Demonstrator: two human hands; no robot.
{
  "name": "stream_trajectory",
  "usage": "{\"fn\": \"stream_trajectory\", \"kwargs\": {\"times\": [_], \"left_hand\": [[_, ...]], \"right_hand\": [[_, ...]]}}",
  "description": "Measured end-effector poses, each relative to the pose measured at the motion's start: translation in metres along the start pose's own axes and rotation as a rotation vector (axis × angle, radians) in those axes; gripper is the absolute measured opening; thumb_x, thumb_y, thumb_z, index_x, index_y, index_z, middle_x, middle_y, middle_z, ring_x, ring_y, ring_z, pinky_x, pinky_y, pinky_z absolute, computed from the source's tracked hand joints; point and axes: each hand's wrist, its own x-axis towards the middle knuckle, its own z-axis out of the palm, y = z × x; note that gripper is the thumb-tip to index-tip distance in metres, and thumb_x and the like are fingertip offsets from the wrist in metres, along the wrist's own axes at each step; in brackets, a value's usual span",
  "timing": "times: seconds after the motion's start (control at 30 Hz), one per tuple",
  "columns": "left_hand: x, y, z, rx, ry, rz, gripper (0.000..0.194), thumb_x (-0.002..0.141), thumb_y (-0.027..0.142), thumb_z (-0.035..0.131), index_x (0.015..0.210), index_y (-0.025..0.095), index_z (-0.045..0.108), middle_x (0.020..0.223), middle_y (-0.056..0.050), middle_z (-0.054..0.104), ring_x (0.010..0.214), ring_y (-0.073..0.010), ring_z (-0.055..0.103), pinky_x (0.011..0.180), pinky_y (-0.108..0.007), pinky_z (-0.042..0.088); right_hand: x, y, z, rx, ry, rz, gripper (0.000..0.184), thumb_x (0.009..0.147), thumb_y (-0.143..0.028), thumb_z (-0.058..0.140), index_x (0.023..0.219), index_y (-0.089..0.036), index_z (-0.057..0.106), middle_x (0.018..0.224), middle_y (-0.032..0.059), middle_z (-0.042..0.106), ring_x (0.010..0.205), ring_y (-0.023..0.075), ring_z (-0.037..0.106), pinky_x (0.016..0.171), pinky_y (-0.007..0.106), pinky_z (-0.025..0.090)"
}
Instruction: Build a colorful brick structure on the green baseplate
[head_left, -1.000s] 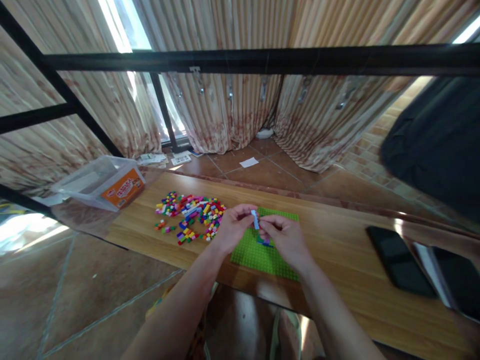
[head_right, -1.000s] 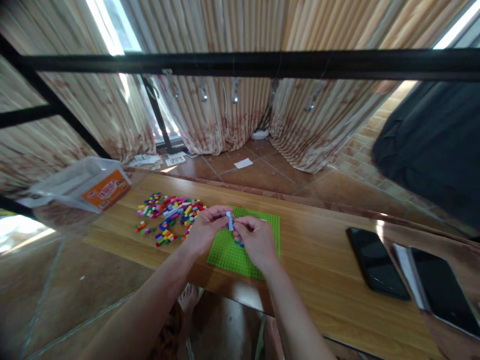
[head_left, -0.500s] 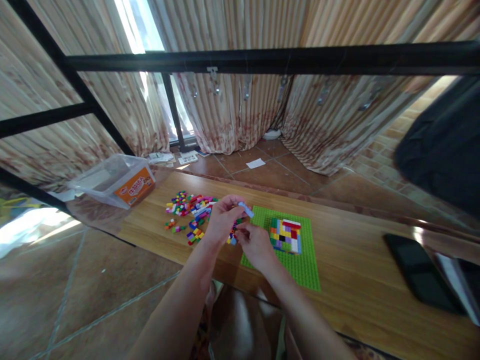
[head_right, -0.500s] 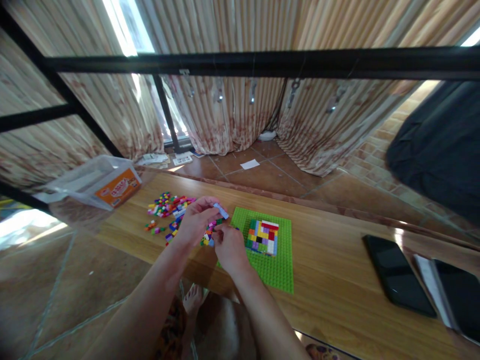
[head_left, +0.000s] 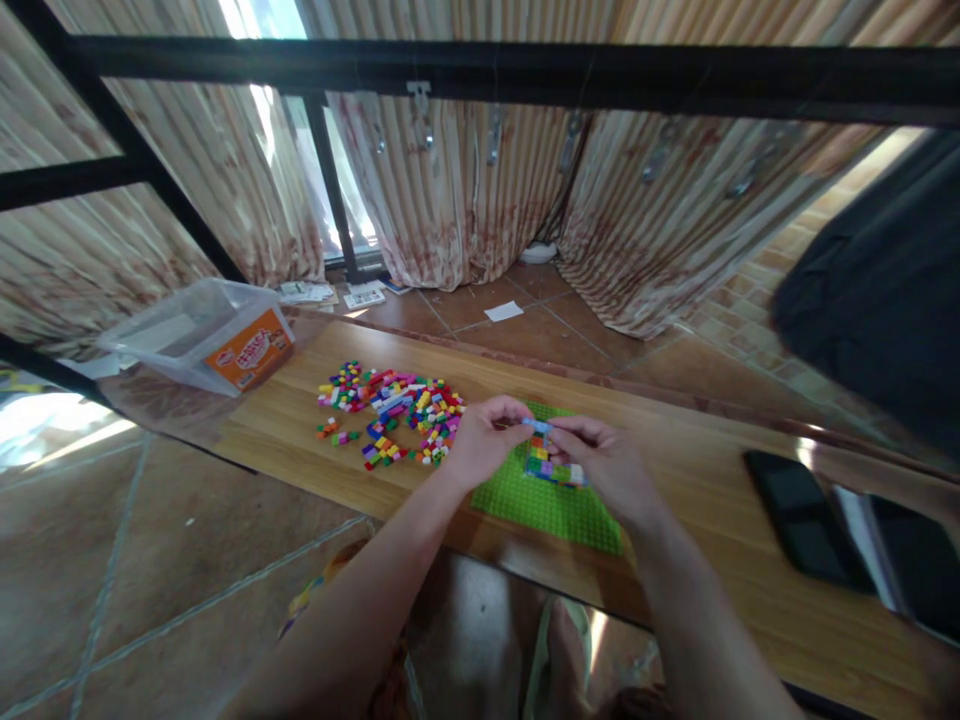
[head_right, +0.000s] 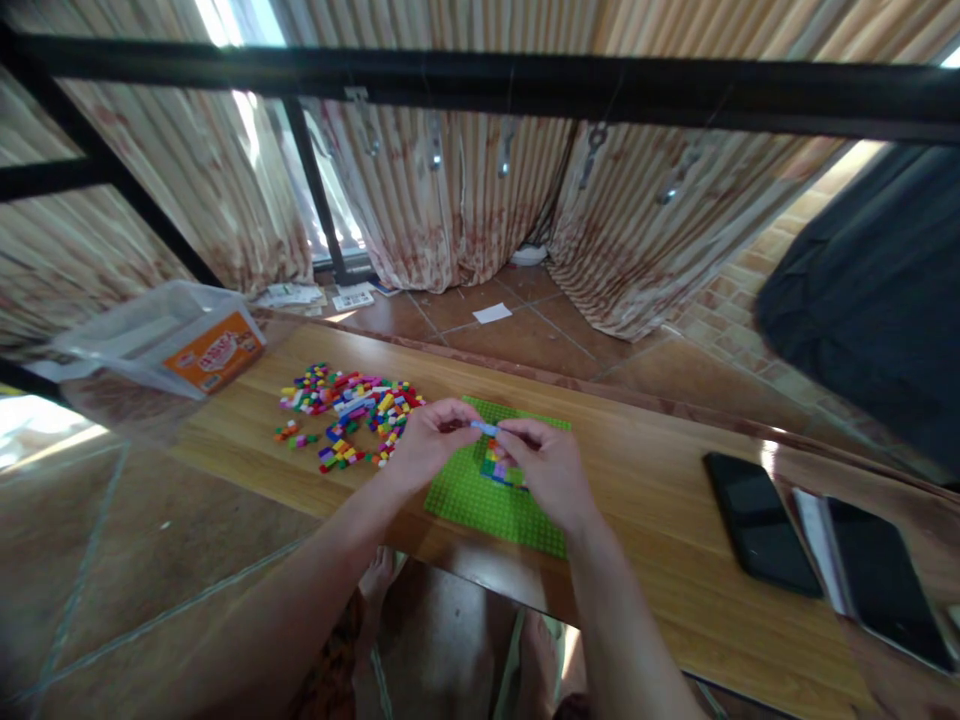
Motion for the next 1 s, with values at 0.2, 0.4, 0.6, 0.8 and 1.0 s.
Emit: {"fn": "stream_trajectory", "kwargs": {"times": [0.2,0.4,0.6,0.8,1.0], "left_hand": [[-0.008,-0.007,0.024,0.472,-0.207,0.118,0.011,0.079,0.014,0.058,0.081,0.018,0.068,0.081,-0.002,0.07,0.079,-0.0162,0.061,0.075,-0.027,0.045],[-0.007,-0.015,0.034,0.657,-0.286,0.214,0.018,0.083,0.015,0.055,0.09,0.021,0.071,0.092,-0.004,0.072,0.09,-0.0193,0.062,0.086,-0.032,0.044],[-0.003,-0.011,0.035,0.705,-0.326,0.22,0.02,0.08,0.009,0.056,0.082,0.02,0.072,0.085,-0.004,0.07,0.086,-0.0192,0.061,0.085,-0.033,0.045],[-0.002,-0.006,0.035,0.708,-0.341,0.193,0.021,0.081,0.009,0.054,0.078,0.019,0.073,0.083,-0.004,0.071,0.083,-0.0187,0.062,0.083,-0.033,0.046],[0.0,-0.008,0.034,0.686,-0.331,0.16,0.02,0.077,0.008,0.056,0.071,0.019,0.072,0.08,-0.004,0.07,0.082,-0.0181,0.062,0.083,-0.032,0.046]], "right_hand": [[-0.019,0.021,-0.043,-0.311,-0.028,-0.04,0.031,0.076,-0.044,0.066,0.093,-0.02,0.075,0.08,0.0029,0.073,0.071,0.0177,0.065,0.068,0.031,0.051],[-0.022,0.036,-0.055,-0.435,0.031,-0.085,0.024,0.076,-0.042,0.064,0.087,-0.024,0.076,0.084,0.002,0.074,0.078,0.0195,0.066,0.074,0.032,0.049],[-0.023,0.031,-0.052,-0.434,-0.015,-0.07,0.023,0.077,-0.04,0.062,0.085,-0.024,0.077,0.085,0.0016,0.075,0.079,0.0205,0.067,0.076,0.032,0.049],[-0.024,0.033,-0.052,-0.426,0.0,-0.032,0.022,0.076,-0.038,0.063,0.085,-0.024,0.077,0.084,0.0019,0.076,0.078,0.0206,0.067,0.075,0.032,0.049],[-0.022,0.033,-0.051,-0.423,-0.017,-0.055,0.021,0.076,-0.037,0.063,0.083,-0.023,0.078,0.082,0.0025,0.076,0.076,0.0211,0.067,0.073,0.032,0.049]]}}
